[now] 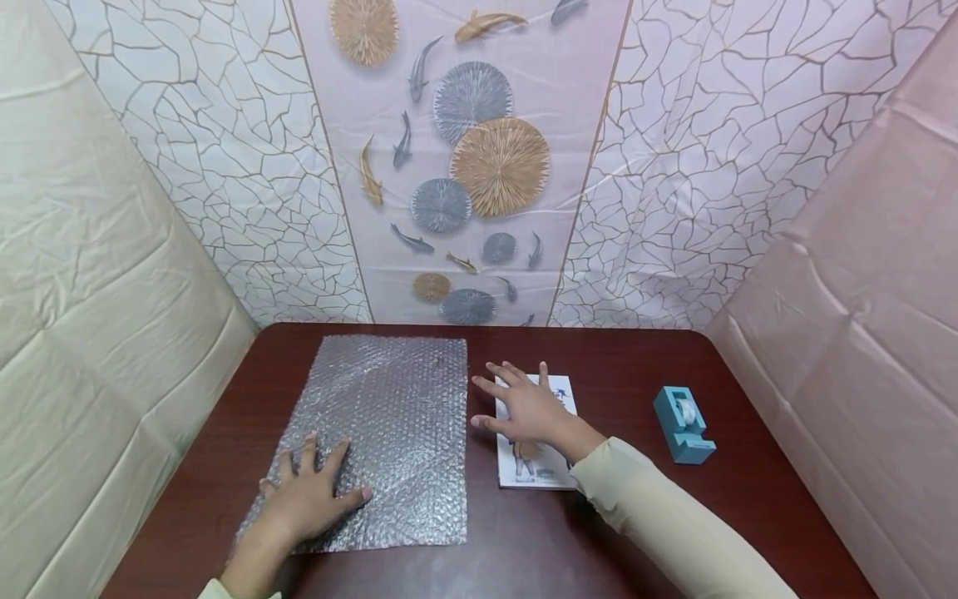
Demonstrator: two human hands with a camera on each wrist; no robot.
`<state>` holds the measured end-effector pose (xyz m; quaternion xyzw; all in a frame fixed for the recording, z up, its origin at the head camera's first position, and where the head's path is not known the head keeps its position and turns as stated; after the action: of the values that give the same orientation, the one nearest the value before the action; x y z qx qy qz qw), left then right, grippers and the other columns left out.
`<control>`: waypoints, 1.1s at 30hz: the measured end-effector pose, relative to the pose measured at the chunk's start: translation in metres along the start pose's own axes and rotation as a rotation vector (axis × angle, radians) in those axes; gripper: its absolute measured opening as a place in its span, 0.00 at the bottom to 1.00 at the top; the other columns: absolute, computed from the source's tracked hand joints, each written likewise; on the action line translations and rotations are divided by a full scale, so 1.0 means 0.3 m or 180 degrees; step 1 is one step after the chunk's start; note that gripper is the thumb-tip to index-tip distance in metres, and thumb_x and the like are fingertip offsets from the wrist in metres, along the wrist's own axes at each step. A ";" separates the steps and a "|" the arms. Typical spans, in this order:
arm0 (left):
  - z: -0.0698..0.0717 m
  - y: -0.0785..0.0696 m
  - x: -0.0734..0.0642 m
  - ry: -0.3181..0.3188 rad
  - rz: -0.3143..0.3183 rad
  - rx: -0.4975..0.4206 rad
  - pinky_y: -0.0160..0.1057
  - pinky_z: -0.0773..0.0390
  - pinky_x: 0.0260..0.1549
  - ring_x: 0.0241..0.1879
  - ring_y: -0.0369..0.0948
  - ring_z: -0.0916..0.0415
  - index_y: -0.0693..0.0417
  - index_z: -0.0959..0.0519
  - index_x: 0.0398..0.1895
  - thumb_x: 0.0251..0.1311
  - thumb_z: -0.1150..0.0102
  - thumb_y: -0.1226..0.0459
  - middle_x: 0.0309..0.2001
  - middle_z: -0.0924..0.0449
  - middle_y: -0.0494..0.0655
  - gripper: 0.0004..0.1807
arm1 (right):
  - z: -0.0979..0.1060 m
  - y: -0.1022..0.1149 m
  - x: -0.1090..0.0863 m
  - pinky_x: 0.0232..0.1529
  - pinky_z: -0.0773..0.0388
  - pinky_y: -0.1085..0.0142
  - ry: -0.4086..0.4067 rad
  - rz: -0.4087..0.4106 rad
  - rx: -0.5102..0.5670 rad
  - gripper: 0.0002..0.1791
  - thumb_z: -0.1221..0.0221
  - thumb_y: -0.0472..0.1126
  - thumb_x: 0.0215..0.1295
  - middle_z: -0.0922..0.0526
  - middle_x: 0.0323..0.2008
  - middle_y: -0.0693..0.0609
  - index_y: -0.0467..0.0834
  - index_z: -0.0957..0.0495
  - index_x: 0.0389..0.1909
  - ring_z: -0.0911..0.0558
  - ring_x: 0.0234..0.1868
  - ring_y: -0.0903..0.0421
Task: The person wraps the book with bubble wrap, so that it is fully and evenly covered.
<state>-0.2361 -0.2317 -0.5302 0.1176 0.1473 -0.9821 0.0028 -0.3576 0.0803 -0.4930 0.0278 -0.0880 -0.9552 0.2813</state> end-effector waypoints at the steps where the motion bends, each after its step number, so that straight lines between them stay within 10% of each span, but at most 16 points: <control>1: 0.005 -0.005 -0.002 0.0007 -0.0004 -0.0012 0.96 0.49 0.62 0.76 0.93 0.60 0.54 0.39 0.88 0.66 0.39 0.27 0.84 0.57 0.84 0.59 | -0.001 0.003 0.006 0.79 0.61 0.16 0.0024 0.0013 0.0030 0.44 0.44 0.75 0.77 0.40 0.89 0.47 0.60 0.36 0.87 0.42 0.89 0.38; 21: -0.053 0.052 0.034 -0.0102 -0.0057 -0.0070 0.97 0.51 0.61 0.77 0.92 0.60 0.48 0.39 0.89 0.61 0.48 0.17 0.85 0.56 0.82 0.64 | -0.057 0.057 0.096 0.79 0.55 0.17 0.0373 0.0328 -0.0003 0.39 0.41 0.68 0.80 0.40 0.89 0.48 0.60 0.34 0.86 0.41 0.89 0.40; 33: 0.004 -0.007 -0.007 0.0091 0.0033 -0.0128 0.96 0.54 0.64 0.78 0.92 0.63 0.53 0.40 0.88 0.68 0.38 0.29 0.85 0.59 0.83 0.57 | -0.093 0.066 0.121 0.80 0.52 0.19 0.0521 0.0462 -0.0202 0.39 0.46 0.69 0.82 0.41 0.89 0.49 0.62 0.37 0.87 0.42 0.90 0.42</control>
<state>-0.2344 -0.2301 -0.5279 0.1323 0.1663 -0.9771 0.0081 -0.3746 0.0399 -0.5169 0.0903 -0.0362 -0.9291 0.3568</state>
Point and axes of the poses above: each hand's wrist, its own x-axis towards the middle knuckle, its own z-axis out of the back of the hand, y = z × x, the point moved 10 cm from there along x, towards the middle knuckle
